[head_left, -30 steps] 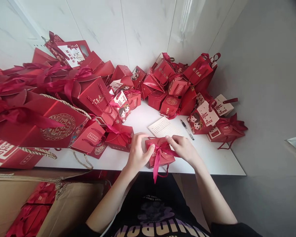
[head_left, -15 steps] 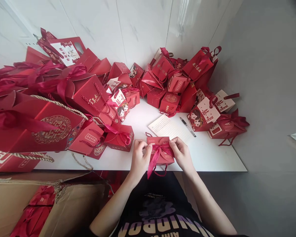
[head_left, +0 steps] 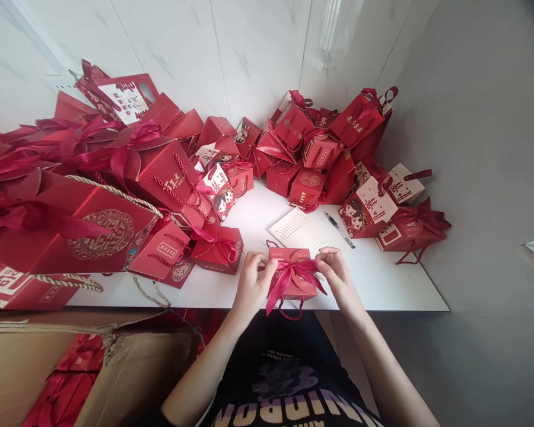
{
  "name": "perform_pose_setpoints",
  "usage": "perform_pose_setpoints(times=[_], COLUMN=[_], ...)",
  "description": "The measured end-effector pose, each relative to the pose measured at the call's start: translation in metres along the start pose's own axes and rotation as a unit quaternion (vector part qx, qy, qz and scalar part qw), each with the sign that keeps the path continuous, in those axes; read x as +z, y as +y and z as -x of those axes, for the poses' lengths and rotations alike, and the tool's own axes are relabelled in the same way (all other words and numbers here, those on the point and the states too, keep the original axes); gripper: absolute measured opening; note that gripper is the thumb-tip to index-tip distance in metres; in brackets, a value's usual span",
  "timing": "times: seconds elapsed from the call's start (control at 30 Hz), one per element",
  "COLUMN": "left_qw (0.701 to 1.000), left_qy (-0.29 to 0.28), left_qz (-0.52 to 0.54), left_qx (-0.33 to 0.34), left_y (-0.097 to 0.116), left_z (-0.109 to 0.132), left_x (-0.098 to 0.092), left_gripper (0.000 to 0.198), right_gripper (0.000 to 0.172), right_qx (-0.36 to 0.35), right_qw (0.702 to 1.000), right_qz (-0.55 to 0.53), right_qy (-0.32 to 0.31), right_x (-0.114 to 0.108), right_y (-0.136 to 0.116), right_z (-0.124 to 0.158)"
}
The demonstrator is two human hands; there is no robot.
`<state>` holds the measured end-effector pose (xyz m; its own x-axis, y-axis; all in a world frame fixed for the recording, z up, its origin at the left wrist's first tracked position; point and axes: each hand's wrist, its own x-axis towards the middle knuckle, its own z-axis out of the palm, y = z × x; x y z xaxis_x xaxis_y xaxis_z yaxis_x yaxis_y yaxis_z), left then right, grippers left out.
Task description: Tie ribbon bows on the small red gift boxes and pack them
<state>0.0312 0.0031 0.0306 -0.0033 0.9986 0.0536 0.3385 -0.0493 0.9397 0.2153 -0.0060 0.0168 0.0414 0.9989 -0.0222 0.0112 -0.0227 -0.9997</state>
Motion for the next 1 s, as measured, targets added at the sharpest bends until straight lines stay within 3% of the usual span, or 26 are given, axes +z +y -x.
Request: perform_pose_setpoints(times=[0.13,0.2,0.27,0.37,0.53,0.67,1.0], left_qw=[1.000,0.999,0.996,0.971,0.870,0.830,0.807], left_qy=[-0.008,0.012,0.043,0.100,0.172,0.236,0.258], left_qz=[0.009,0.005,0.008,-0.025,-0.127,-0.191,-0.151], left_qx=[0.009,0.031,0.081,0.214,0.444,0.468,0.510], left_y=[-0.002,-0.002,0.000,0.009,0.030,0.046,0.054], left_z=[-0.001,-0.001,0.002,0.009,0.025,0.035,0.039], left_x=[-0.003,-0.002,0.000,0.004,0.005,0.001,0.002], left_gripper=[0.018,0.016,0.013,0.012,0.008,0.010,0.008], right_gripper=[0.094,0.107,0.106,0.101,0.094,0.097,0.094], right_qx=[-0.083,-0.085,-0.098,-0.192,-0.353,-0.399,-0.410], right_qw=[0.977,0.958,0.951,0.944,0.902,0.884,0.886], right_qz=[0.130,0.195,0.232,0.247,0.248,0.240,0.214], right_qy=[-0.149,-0.190,-0.177,-0.100,-0.001,0.037,0.029], right_x=[-0.010,-0.009,-0.005,0.004,0.016,0.020,0.021], right_y=[0.000,0.000,0.000,0.000,-0.011,-0.023,-0.038], right_z=[0.006,0.008,0.009,0.008,0.008,0.012,0.026])
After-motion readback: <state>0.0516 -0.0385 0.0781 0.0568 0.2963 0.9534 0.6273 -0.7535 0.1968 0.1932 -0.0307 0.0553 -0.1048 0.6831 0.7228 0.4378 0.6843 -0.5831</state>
